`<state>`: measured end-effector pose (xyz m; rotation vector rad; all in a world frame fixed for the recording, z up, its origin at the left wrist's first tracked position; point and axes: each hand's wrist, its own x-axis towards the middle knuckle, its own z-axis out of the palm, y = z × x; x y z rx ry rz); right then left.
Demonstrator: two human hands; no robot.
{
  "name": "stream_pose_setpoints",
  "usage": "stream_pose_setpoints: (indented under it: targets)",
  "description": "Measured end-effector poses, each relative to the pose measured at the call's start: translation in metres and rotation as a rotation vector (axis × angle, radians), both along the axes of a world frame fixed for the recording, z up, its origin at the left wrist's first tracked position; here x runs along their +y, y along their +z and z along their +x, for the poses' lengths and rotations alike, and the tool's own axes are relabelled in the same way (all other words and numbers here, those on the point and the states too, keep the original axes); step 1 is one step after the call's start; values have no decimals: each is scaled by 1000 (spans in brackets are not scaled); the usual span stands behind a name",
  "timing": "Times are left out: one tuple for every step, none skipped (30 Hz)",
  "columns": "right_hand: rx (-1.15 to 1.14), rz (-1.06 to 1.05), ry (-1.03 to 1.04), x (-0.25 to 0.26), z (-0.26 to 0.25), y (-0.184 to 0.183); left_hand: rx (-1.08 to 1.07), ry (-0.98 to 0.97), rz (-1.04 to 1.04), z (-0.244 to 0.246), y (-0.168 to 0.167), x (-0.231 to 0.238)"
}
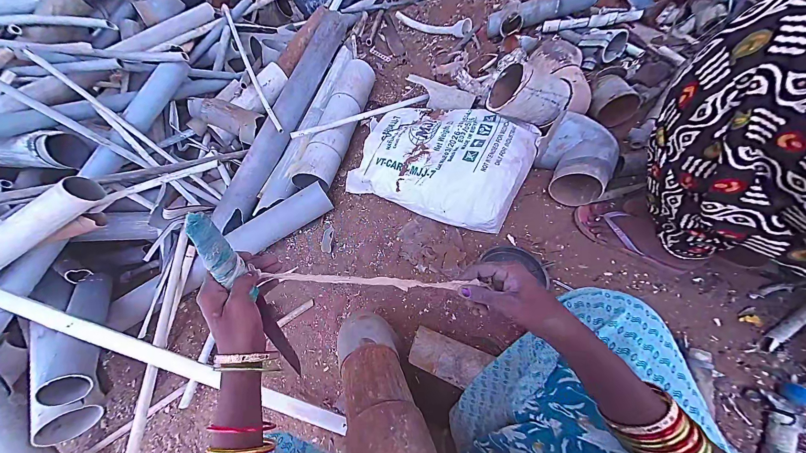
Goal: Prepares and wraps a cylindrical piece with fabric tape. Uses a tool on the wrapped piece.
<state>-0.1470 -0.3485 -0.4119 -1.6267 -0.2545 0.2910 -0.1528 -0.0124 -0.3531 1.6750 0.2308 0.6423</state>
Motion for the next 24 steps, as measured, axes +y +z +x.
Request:
stream_pose_setpoints:
  targets:
    - [8, 6, -14, -3, 2, 0, -12, 5, -4, 0, 2, 4]
    - [18, 23, -31, -5, 3, 0, -23, 17, 2, -1, 3, 7]
    - [23, 44, -48, -6, 3, -1, -25, 34, 19, -2, 4, 7]
    - [22, 58, -60, -6, 3, -1, -27, 51, 30, -3, 4, 7]
    - [20, 65, -63, -5, 3, -1, -24, 61, 35, -3, 5, 6]
    - [17, 65, -60, -4, 3, -1, -18, 60, 33, -3, 6, 4]
    - [17, 62, -52, -3, 2, 0, -10, 60, 29, -4, 6, 1]
    - [18, 56, -44, -1, 2, 0, -4, 58, 25, -4, 7, -1]
    - [18, 50, -36, 1, 1, -1, -5, 46, 20, -4, 6, -1]
    - [14, 41, -26, 2, 1, -2, -8, 29, 23, -5, 6, -1]
    - [18, 27, -17, 4, 1, -3, -8, 16, 28, -5, 5, -2]
    - [26, 11, -10, 5, 0, -4, -3, 5, 31, -5, 4, -3]
    - [35, -14, -2, 6, 0, -5, 7, -5, 33, -5, 3, -5]
    - [40, -44, 4, 8, 0, -7, 19, -20, 37, -5, 3, -7]
    - [38, -73, 16, 9, 0, -9, 34, -39, 46, -5, 2, -9]
    - [34, -92, 30, 11, 0, -12, 49, -58, 61, -5, 1, -10]
    - [38, -104, 45, 13, 0, -14, 65, -75, 75, -6, 0, -12]
    - [46, -117, 60, 15, -1, -15, 74, -91, 87, -7, -1, -14]
    - [52, -139, 71, 18, -2, -15, 78, -109, 95, -7, -1, -15]
    - [52, -164, 84, 21, -3, -16, 78, -130, 97, -7, -1, -17]
    - [46, -189, 100, 24, -4, -18, 77, -155, 95, -8, -1, -19]
    - [44, -210, 122, 27, -5, -20, 81, -192, 89, -9, 1, -20]
    - [48, -223, 147, 31, -7, -22, 95, -248, 75, -10, 2, -22]
    - [50, -230, 170, 34, -8, -23, 123, -312, 54, -12, 4, -24]
